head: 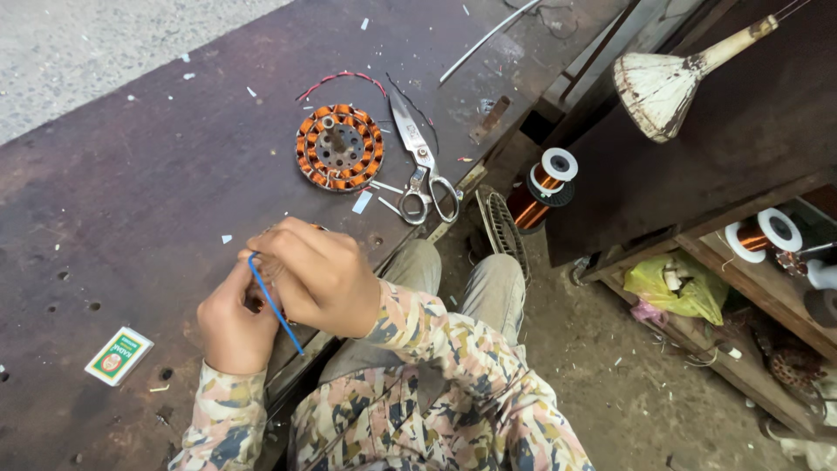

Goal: The person sits at a workbench and wires a circular stator by inserting and securing insulated wires into slots. They use shears to trim wire ends and handle multiple stator units, occasionally adjusting wire placement.

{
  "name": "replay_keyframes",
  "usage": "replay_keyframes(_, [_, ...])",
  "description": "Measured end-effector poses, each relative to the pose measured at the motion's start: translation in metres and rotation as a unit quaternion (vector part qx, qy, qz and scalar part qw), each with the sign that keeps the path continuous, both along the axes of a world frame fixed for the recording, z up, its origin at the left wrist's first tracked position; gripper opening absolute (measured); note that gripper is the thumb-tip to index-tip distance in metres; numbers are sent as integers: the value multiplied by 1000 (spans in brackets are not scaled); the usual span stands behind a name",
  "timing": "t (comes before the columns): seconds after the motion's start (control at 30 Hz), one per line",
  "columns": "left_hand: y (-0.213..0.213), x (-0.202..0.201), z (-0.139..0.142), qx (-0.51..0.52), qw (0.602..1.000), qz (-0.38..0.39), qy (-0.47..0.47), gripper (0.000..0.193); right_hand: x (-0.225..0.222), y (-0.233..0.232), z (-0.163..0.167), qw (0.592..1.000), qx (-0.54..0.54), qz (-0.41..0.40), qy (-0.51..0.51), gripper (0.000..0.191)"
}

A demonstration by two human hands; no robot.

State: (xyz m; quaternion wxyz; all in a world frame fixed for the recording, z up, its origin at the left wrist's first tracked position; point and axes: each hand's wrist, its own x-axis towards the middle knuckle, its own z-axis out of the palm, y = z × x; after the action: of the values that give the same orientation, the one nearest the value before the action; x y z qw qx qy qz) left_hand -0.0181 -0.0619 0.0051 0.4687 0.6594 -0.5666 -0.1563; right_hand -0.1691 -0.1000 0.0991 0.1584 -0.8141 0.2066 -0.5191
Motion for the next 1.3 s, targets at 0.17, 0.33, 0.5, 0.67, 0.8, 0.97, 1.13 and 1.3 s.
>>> replay_keyframes(0.17, [-2, -1, -4, -65, 997, -18, 22, 43, -2, 5, 4, 999, 31, 15, -31, 15])
replay_keyframes(0.33, [4, 3, -5, -93, 994, -51, 35, 45, -6, 8, 4, 998, 34, 17, -56, 13])
replay_keyframes(0.5, [-1, -2, 2, -105, 992, -45, -58, 37, -9, 9, 4, 998, 39, 13, -55, 13])
replay_keyframes(0.67, [-1, -1, 19, -120, 986, -92, -73, 35, -14, 8, 6, 997, 52, 2, -53, 15])
replay_keyframes(0.8, [6, -1, 25, -96, 992, -70, -48, 27, -13, 10, 4, 997, 35, -15, -62, 14])
replay_keyframes(0.97, [-3, -4, 21, -134, 983, -79, -102, 24, -16, 12, 3, 997, 41, -18, -68, 15])
replay_keyframes(1.13, [-5, 2, 17, -98, 991, -87, -37, 27, -18, 13, 4, 990, 99, 24, -100, 14])
replay_keyframes(1.3, [-8, 0, 11, -82, 990, -75, -91, 32, -15, 13, 3, 996, 55, 11, -67, 17])
